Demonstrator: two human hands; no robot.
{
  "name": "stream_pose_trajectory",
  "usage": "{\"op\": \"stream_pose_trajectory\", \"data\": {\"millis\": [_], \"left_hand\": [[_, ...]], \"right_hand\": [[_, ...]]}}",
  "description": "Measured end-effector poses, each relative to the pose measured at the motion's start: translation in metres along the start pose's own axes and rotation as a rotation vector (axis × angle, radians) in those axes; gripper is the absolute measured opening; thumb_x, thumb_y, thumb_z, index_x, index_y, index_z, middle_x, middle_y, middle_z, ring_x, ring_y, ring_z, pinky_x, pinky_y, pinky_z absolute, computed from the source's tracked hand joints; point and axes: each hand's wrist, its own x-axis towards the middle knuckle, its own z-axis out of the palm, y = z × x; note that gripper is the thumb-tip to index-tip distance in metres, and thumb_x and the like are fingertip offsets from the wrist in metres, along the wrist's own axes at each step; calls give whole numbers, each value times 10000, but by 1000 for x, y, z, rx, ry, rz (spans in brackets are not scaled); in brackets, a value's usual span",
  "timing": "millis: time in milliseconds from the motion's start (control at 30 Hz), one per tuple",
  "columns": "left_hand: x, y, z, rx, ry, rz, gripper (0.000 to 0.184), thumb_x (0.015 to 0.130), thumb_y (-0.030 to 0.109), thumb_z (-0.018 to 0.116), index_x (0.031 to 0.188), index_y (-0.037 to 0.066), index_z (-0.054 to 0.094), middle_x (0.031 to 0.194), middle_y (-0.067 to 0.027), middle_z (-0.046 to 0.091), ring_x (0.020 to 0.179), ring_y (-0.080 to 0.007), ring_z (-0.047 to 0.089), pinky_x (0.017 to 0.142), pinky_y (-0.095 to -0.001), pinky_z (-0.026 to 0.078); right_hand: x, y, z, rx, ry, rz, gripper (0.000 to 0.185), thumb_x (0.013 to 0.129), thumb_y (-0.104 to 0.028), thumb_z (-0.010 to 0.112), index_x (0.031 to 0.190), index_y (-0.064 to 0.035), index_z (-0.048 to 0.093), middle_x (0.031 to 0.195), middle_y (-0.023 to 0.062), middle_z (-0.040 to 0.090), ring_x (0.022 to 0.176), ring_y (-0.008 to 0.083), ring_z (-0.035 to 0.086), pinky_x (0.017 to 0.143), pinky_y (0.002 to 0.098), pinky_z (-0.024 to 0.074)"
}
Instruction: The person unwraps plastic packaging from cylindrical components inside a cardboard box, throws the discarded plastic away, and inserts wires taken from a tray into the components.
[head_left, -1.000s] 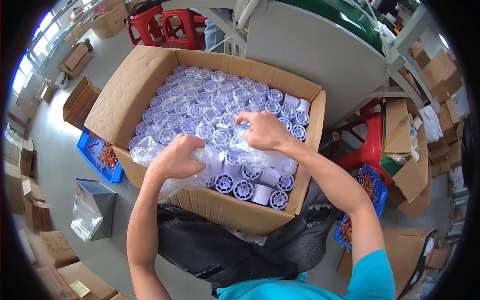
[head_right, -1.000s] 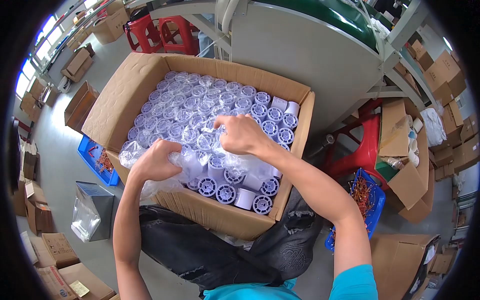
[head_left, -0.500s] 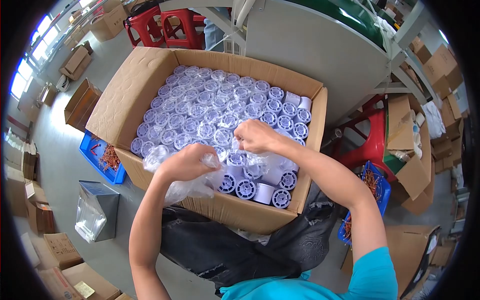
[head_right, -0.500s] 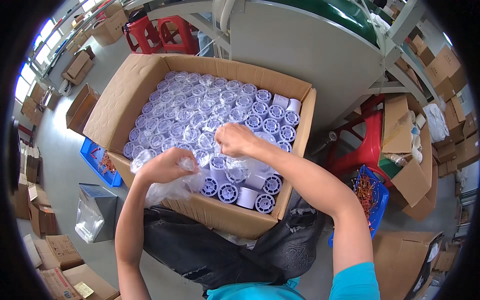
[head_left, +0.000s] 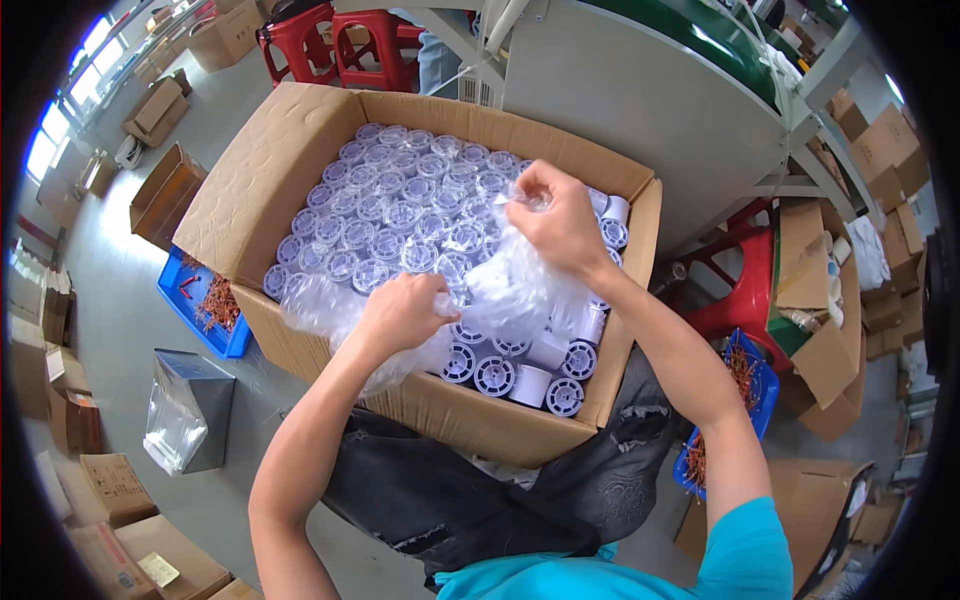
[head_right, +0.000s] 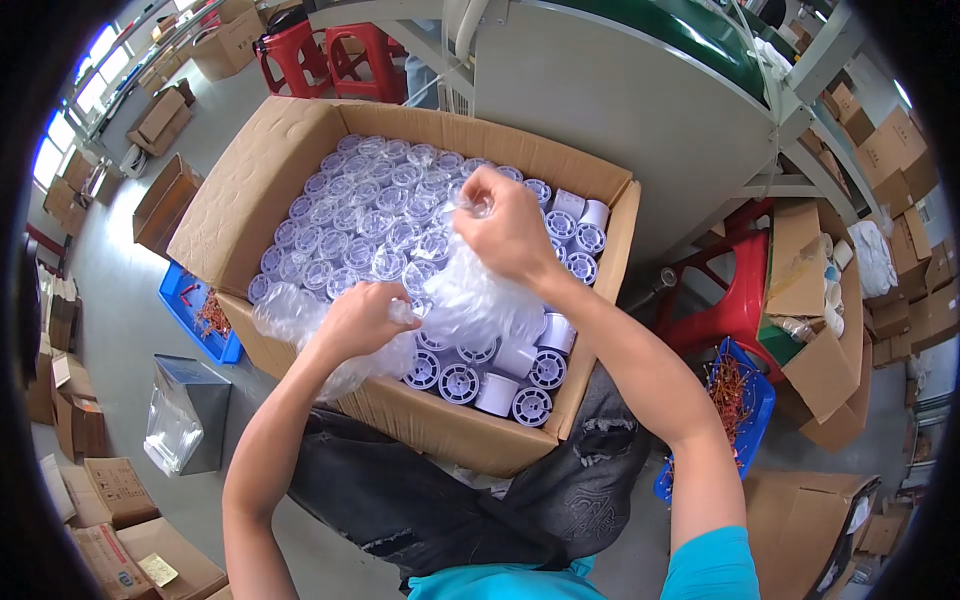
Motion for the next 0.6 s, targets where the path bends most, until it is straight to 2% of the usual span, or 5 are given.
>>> {"op": "stream_pose_trajectory", "data": {"millis": [233,333,500,567,600], "left_hand": [[29,-31,31,193,-180,30,414,709,359,780,939,30,681,942,-181,674,918,-371,640,759,-445,512],[29,-29,28,136,-218,-24,419,696,346,793,938,24,679,939,-187,666,947,-370,628,779,-444,507],[28,-39,22,8,-149,182,348,752,275,739,955,5,653,1016,-212,646,973,-373,620,813,-447,497],[22,-33,10,-43,-110,167,312,762,242,720,956,9,647,996,-213,648,965,-376,619,809,-451,492],[17,-26,2,-98,-67,151,276,773,208,702,957,12,640,976,-215,651,957,-378,618,806,-455,488]], "right_hand": [[11,25,-20,-19,133,-48,206,770,-86,646,947,18,654,731,76,643,640,128,600,600,295,473],[11,7,-37,470,7,318,150,811,-92,673,938,-14,662,757,-4,620,650,37,549,562,197,425],[15,29,-38,783,-111,550,165,803,-102,673,940,-12,661,767,4,619,639,66,563,578,216,452],[14,44,-33,78,-30,128,204,775,-115,669,946,-4,671,825,75,672,696,142,633,650,261,491],[13,45,-32,-175,-29,63,277,745,-138,667,987,-4,679,949,162,695,836,253,679,769,334,515]]}}
